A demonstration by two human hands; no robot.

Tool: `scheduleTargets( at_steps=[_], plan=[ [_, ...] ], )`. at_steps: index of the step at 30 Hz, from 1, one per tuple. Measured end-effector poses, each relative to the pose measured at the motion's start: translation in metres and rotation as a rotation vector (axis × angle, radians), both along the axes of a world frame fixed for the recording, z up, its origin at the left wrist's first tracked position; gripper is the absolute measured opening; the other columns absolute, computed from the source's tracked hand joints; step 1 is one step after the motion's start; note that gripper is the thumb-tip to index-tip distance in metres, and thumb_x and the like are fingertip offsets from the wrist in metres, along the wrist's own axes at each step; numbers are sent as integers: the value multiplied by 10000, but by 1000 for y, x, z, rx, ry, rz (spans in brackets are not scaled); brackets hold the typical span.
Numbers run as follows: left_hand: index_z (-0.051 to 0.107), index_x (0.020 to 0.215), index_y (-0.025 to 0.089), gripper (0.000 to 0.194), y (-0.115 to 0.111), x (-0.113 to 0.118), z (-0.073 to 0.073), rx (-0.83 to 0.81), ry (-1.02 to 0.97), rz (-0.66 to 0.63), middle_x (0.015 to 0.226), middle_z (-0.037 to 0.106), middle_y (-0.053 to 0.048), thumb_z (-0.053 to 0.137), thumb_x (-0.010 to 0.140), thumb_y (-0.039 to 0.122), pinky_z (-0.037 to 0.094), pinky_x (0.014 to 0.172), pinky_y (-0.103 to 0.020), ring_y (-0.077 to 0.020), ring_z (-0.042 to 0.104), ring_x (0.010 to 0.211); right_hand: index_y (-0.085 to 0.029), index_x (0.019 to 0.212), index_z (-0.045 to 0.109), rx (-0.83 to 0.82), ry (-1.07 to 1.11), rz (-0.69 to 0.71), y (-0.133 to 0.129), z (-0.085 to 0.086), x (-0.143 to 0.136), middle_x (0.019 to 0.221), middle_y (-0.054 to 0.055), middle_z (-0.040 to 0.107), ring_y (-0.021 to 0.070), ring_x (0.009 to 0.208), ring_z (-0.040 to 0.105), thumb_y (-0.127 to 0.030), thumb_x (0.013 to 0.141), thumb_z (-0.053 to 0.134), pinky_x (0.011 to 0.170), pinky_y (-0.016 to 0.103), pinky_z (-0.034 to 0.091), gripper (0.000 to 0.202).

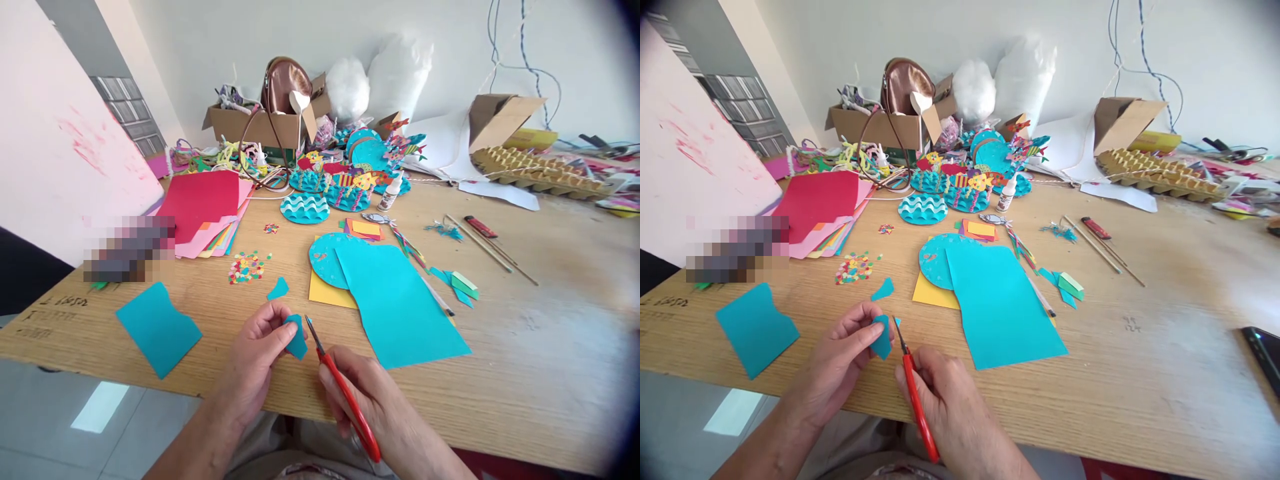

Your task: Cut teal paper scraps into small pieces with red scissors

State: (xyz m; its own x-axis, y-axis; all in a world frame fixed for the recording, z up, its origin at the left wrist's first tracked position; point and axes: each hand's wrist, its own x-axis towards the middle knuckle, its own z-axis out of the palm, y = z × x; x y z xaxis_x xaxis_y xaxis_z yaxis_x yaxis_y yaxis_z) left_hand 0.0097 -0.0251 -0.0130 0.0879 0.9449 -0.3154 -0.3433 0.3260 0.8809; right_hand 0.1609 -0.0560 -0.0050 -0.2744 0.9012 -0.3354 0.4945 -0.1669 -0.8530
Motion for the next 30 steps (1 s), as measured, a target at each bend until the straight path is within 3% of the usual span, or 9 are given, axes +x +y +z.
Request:
scheduleTargets(
  at_steps=[20,30],
  plan=[
    [568,692,166,155,-5,4,-3,-17,-107,-67,586,530,43,668,732,278,396,473,-165,-72,452,526,-205,610,425,33,6,25,0,7,-3,526,-32,463,113,519,425,-425,901,349,471,232,277,372],
    [535,680,174,184,-6,5,-3,-28,-85,-57,516,494,67,662,736,295,329,395,-149,-51,408,431,-192,643,481,33,5,6,-4,6,-2,497,-38,464,106,481,414,-450,908,352,447,223,270,391]
  ],
)
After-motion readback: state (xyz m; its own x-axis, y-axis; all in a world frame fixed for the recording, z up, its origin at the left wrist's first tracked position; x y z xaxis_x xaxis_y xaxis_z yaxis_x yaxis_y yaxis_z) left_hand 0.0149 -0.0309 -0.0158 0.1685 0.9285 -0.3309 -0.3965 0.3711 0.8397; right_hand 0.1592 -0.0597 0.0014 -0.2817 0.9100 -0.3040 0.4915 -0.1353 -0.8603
